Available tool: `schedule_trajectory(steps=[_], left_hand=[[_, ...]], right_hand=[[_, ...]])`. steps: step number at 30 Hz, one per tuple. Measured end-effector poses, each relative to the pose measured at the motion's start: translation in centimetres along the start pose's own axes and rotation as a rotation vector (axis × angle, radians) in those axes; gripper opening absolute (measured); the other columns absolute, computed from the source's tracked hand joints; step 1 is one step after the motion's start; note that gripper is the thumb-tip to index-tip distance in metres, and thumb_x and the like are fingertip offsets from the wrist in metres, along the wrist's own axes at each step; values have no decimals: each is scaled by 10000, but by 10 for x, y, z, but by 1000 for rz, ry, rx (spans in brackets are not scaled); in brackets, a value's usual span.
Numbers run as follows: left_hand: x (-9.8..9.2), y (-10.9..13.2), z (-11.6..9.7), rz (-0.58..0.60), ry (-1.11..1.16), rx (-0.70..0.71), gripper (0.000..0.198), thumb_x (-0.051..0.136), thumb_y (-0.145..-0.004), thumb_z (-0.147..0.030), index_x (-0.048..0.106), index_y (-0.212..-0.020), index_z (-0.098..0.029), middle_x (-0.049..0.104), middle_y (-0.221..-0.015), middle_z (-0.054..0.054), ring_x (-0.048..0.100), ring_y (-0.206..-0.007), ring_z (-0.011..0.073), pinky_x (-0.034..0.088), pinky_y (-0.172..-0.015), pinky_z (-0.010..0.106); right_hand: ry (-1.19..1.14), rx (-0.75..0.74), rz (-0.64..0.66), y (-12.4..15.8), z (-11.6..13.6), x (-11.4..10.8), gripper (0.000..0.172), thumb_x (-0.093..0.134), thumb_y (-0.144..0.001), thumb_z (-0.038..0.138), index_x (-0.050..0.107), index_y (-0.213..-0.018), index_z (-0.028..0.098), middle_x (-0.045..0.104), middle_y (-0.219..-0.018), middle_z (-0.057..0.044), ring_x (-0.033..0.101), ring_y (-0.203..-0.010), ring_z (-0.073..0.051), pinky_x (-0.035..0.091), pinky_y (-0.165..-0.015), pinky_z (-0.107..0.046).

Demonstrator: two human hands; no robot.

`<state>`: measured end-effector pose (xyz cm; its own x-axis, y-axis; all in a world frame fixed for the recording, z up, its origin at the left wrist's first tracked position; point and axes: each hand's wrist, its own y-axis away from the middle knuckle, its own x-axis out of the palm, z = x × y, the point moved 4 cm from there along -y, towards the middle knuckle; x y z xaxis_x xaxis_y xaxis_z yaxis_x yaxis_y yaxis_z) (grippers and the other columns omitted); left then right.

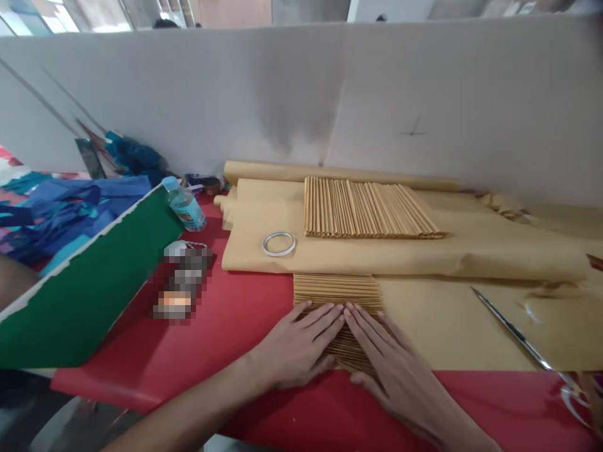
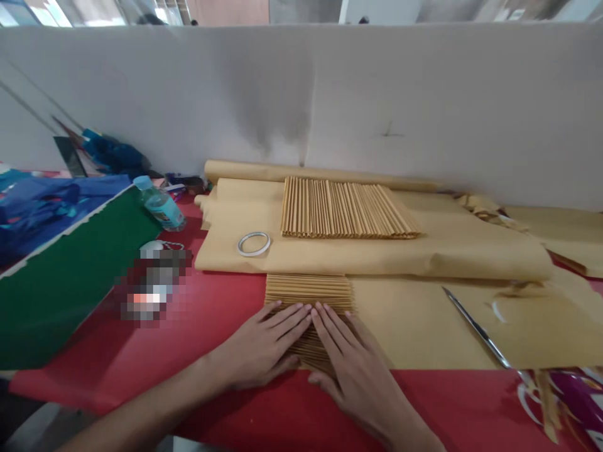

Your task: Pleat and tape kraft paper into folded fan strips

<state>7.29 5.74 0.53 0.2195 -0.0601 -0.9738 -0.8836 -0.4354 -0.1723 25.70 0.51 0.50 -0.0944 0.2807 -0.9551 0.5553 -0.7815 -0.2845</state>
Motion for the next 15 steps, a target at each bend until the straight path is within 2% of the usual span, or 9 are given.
schedule_trajectory(steps=[3,7,12,15], left_hand=[[-1,0,2,-10,-26,-7,668,361,-1075,-438,204,-1627,-96,291,-1683,115,244,-1564,227,212,-1261,413],[-2,0,4,-19,-48,-2,604,329,-1092,-408,261,-1612,-109,337,-1666,97,290,-1547,218,219,-1258,397],[5,-1,10,-20,-92,-80,568,326,-1092,-340,297,-1589,-65,267,-1684,134,277,-1553,250,251,-1247,396],[8,-1,12,-3,-108,-79,562,345,-1077,-273,283,-1595,-64,243,-1689,135,246,-1563,257,235,-1259,406]], right_hand=[[-6,20,-37,2,2,3,832,431,-1020,580,170,-1637,85,434,-1598,-167,366,-1501,-291,349,-1187,-487],[4,24,-92,1,-5,10,660,431,-1063,384,210,-1639,148,506,-1553,-136,479,-1430,-256,410,-1141,-437],[16,-59,-144,-3,-22,11,503,489,-1059,264,429,-1556,221,609,-1463,-96,604,-1302,-233,477,-1063,-403],[-29,-46,-153,-5,-25,10,442,532,-1040,238,530,-1482,248,620,-1451,-91,597,-1314,-233,489,-1068,-411]])
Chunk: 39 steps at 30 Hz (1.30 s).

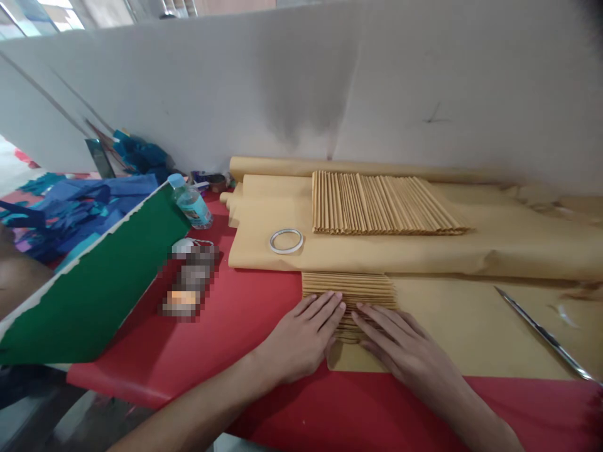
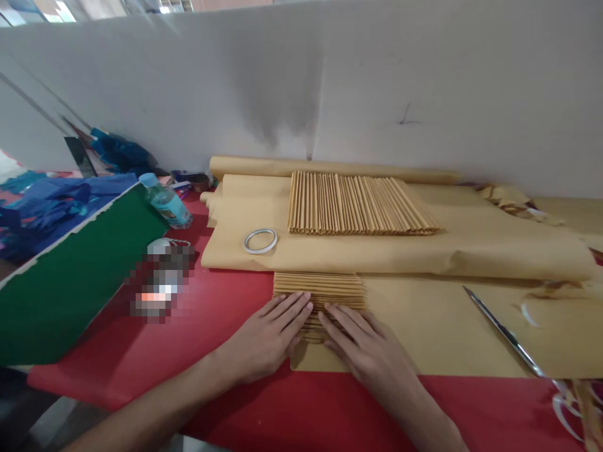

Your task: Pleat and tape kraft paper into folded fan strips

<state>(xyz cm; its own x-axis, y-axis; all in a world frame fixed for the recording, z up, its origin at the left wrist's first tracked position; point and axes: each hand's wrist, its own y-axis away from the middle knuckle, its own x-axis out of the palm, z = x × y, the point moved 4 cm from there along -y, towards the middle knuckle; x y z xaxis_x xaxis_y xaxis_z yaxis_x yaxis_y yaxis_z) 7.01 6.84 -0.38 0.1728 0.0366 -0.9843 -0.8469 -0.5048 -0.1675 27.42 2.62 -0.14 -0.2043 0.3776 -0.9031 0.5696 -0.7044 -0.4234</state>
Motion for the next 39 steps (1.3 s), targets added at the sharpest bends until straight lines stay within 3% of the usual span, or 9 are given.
schedule_trajectory(steps=[5,10,15,18,22,27,31,35,39], left_hand=[[-2,-1,1,22,-13,25,555,340,-1036,-129,318,-1590,-102,316,-1667,104,274,-1554,210,292,-1247,379],[-7,-2,2,-45,30,31,463,408,-1034,-113,479,-1491,-135,531,-1546,99,449,-1466,202,403,-1181,348],[-11,-4,0,-98,82,52,392,425,-1050,-149,532,-1427,-129,619,-1452,107,572,-1343,219,482,-1103,356],[-11,-6,-1,-90,53,16,360,438,-1047,-171,554,-1386,-139,511,-1556,118,511,-1400,256,484,-1094,384],[-9,-9,0,-43,-1,-8,316,515,-1005,-207,584,-1306,-140,382,-1638,147,324,-1524,339,387,-1182,465],[-10,-10,0,-82,7,6,272,471,-1031,-216,595,-1268,-164,569,-1495,86,531,-1359,258,443,-1096,404],[-11,-11,-2,-102,-18,-22,249,465,-1035,-202,602,-1232,-136,560,-1487,116,602,-1213,240,464,-1033,395],[-10,-11,-3,-69,-19,-56,239,480,-1032,-204,600,-1236,-167,565,-1477,85,541,-1273,268,464,-1024,430],[-9,-11,-2,-111,4,-44,263,492,-1018,-178,592,-1260,-167,589,-1425,89,375,-1451,317,365,-1159,487]], right_hand=[[-23,66,32,-2,4,10,428,485,-1057,271,515,-1481,219,475,-1580,-109,408,-1486,-273,427,-1162,-487],[11,92,34,1,5,17,557,457,-1070,268,314,-1598,164,585,-1482,-131,535,-1379,-250,454,-1113,-437],[68,65,54,2,6,15,455,459,-1043,164,494,-1496,182,680,-1321,-137,649,-1163,-260,499,-972,-417],[74,89,59,-1,5,14,386,459,-1039,174,587,-1403,194,617,-1415,-149,595,-1264,-284,470,-1025,-450],[107,72,95,-3,3,15,369,432,-1047,188,577,-1386,204,424,-1610,-134,376,-1491,-303,365,-1150,-507],[135,45,100,-2,3,15,373,444,-1046,179,569,-1397,191,605,-1442,-129,560,-1300,-295,438,-1063,-475],[143,55,117,-6,4,12,457,440,-1040,177,480,-1495,162,671,-1294,-150,639,-1081,-280,495,-925,-448],[139,71,75,-10,3,9,435,463,-1025,180,522,-1456,195,579,-1435,-176,570,-1266,-325,468,-1012,-489],[134,49,88,-6,0,15,411,437,-1032,178,530,-1431,212,453,-1580,-156,427,-1444,-329,380,-1123,-549]])
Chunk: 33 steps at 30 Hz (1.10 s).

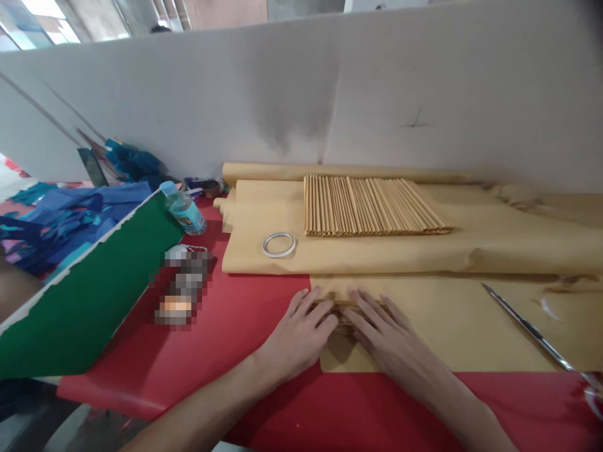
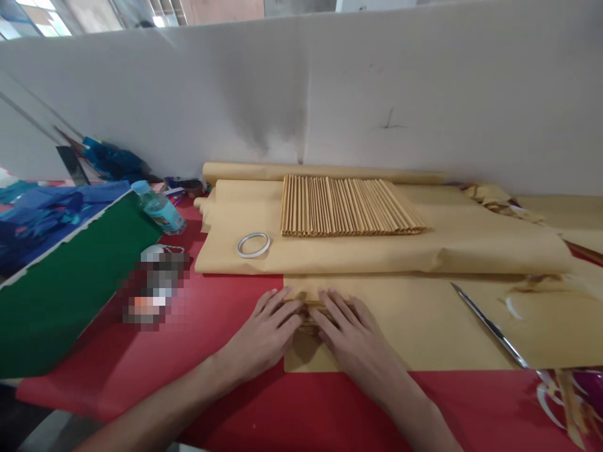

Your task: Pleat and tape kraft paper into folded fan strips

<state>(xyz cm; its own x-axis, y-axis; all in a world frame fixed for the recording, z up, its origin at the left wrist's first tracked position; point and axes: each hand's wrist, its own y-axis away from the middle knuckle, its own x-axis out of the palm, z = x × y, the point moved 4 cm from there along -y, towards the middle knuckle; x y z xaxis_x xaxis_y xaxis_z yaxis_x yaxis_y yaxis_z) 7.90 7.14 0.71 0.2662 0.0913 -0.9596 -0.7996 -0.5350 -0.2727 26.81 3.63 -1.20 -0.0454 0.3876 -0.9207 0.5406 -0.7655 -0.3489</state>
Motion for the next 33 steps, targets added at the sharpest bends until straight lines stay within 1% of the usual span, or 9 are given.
schedule_trajectory(steps=[2,6,9,12,16,20,25,29,33], left_hand=[[1,0,0,15,33,12,254,509,-1004,-154,594,-1243,-165,603,-1387,92,446,-1399,288,380,-1158,448],[1,-1,2,68,48,-17,236,520,-989,-130,592,-1211,-164,556,-1448,116,597,-1158,251,495,-996,401],[-1,-1,1,42,84,-19,245,512,-1013,-165,576,-1250,-158,610,-1378,96,588,-1139,249,499,-979,391],[-1,-3,1,33,119,-33,211,504,-1042,-230,592,-1228,-183,672,-1213,59,590,-1084,241,505,-955,386],[-1,-6,-1,35,155,-72,137,550,-1027,-251,619,-1131,-192,682,-1113,48,594,-1021,241,520,-896,382],[0,-5,0,19,198,-145,259,630,-980,-246,592,-1221,-159,687,-1091,56,592,-983,247,525,-867,390],[0,-4,-2,-7,146,-92,92,582,-1005,-231,645,-971,-172,673,-971,42,592,-911,231,509,-807,375],[-1,-4,-2,-28,118,-53,146,546,-1020,-205,630,-907,-168,662,-917,35,594,-872,219,499,-776,369],[-1,1,3,-31,168,-90,92,578,-1015,-227,651,-980,-184,678,-971,25,596,-893,215,499,-790,364]], right_hand=[[-16,-27,25,2,0,4,416,414,-1038,166,521,-1438,207,527,-1524,-139,475,-1405,-310,369,-1132,-549],[-104,-29,54,3,-1,5,460,410,-1044,153,456,-1500,192,641,-1389,-107,569,-1284,-278,398,-1113,-503],[-154,-7,22,1,-1,3,446,393,-1059,174,442,-1502,181,662,-1336,-117,603,-1212,-270,460,-1033,-465],[-162,39,0,0,-3,0,358,380,-1071,231,542,-1387,186,667,-1260,-136,625,-1128,-281,506,-938,-441],[-209,61,22,-3,-2,-4,302,353,-1076,245,607,-1229,187,664,-1145,-125,626,-1037,-272,526,-863,-417],[-247,61,49,-8,1,-9,260,372,-1071,228,624,-1122,194,663,-1067,-104,614,-966,-258,517,-806,-398],[-249,32,54,-10,7,-12,243,404,-1034,135,642,-1026,185,671,-990,-89,603,-886,-244,501,-778,-387],[-247,41,30,-8,9,-12,259,413,-1027,121,660,-1051,195,690,-1009,-87,616,-921,-243,505,-804,-383],[-278,84,-16,0,4,-12,237,429,-1063,244,645,-1154,203,693,-1083,-100,638,-994,-249,523,-844,-392]])
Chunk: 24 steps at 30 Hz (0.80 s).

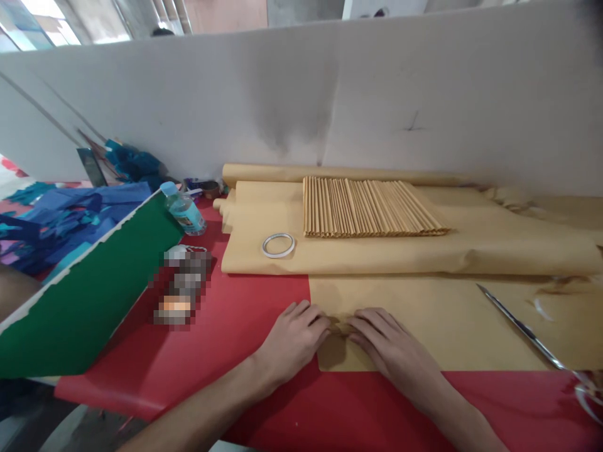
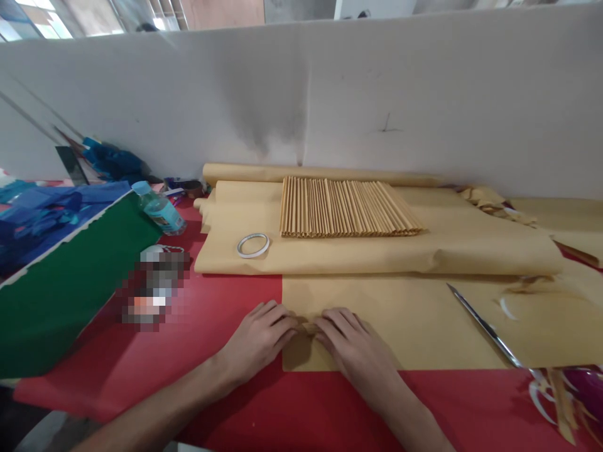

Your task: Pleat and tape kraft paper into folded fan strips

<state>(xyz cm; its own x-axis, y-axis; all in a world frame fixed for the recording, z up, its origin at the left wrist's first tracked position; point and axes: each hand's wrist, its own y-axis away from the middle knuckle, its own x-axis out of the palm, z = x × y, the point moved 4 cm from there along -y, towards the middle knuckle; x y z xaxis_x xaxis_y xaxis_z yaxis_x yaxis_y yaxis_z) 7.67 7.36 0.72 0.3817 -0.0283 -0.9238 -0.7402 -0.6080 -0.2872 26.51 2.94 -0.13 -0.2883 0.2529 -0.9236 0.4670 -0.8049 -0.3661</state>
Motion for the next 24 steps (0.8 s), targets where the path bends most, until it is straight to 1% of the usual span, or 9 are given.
schedule_trajectory(steps=[4,7,11,13,16,18,20,22,24], left_hand=[[-4,9,7,-3,40,-37,135,614,-1003,-299,676,-1075,-204,682,-1007,30,588,-918,218,508,-815,367],[-9,15,11,-4,45,-62,175,590,-1014,-283,677,-1136,-192,670,-992,45,582,-916,221,516,-821,383],[-13,21,16,15,68,-92,229,562,-1022,-228,657,-1229,-209,654,-1011,54,589,-926,223,525,-816,389],[-13,24,17,14,87,-109,249,552,-1024,-209,652,-1252,-218,652,-1026,56,600,-930,221,532,-829,391],[-16,29,19,-29,150,-139,253,544,-1028,-208,652,-1256,-218,659,-1050,59,613,-954,214,547,-865,377],[-18,33,21,-69,197,-165,234,538,-1034,-231,660,-1233,-210,662,-1060,60,614,-970,209,554,-883,366],[-19,35,23,-94,223,-180,223,524,-1043,-254,669,-1206,-207,664,-1049,58,612,-963,204,556,-880,359],[-19,36,24,-110,217,-171,217,505,-1052,-254,680,-1172,-204,667,-1007,51,609,-924,197,551,-865,358],[-19,36,24,-109,182,-145,219,487,-1060,-245,692,-1123,-203,671,-958,41,607,-873,191,541,-846,364]], right_hand=[[-75,53,0,8,-11,-3,232,435,-1071,298,623,-1179,214,698,-1093,-89,655,-994,-238,546,-855,-393],[-140,100,2,12,-19,-7,228,462,-1063,307,615,-1211,224,697,-1109,-88,657,-1011,-235,560,-864,-391],[-210,148,-12,11,-21,-11,199,454,-1060,273,649,-1075,235,705,-999,-73,656,-914,-220,562,-788,-372],[-193,156,-11,11,-20,-11,224,445,-1064,274,656,-1000,233,706,-945,-65,648,-856,-211,543,-753,-366],[-135,165,-19,12,-19,-10,240,447,-1071,270,652,-959,218,705,-911,-55,642,-828,-197,512,-754,-360],[-125,170,-37,14,-19,-9,222,450,-1071,257,649,-983,214,705,-920,-51,645,-839,-196,510,-766,-361],[-141,171,-57,16,-20,-7,196,454,-1069,253,647,-1059,218,711,-968,-58,654,-884,-204,524,-792,-370],[-170,168,-72,18,-21,-6,198,455,-1067,249,639,-1138,226,712,-1027,-70,663,-938,-212,546,-816,-374],[-188,176,-93,18,-22,-6,216,451,-1063,233,639,-1170,234,709,-1063,-80,673,-973,-220,566,-835,-383]])
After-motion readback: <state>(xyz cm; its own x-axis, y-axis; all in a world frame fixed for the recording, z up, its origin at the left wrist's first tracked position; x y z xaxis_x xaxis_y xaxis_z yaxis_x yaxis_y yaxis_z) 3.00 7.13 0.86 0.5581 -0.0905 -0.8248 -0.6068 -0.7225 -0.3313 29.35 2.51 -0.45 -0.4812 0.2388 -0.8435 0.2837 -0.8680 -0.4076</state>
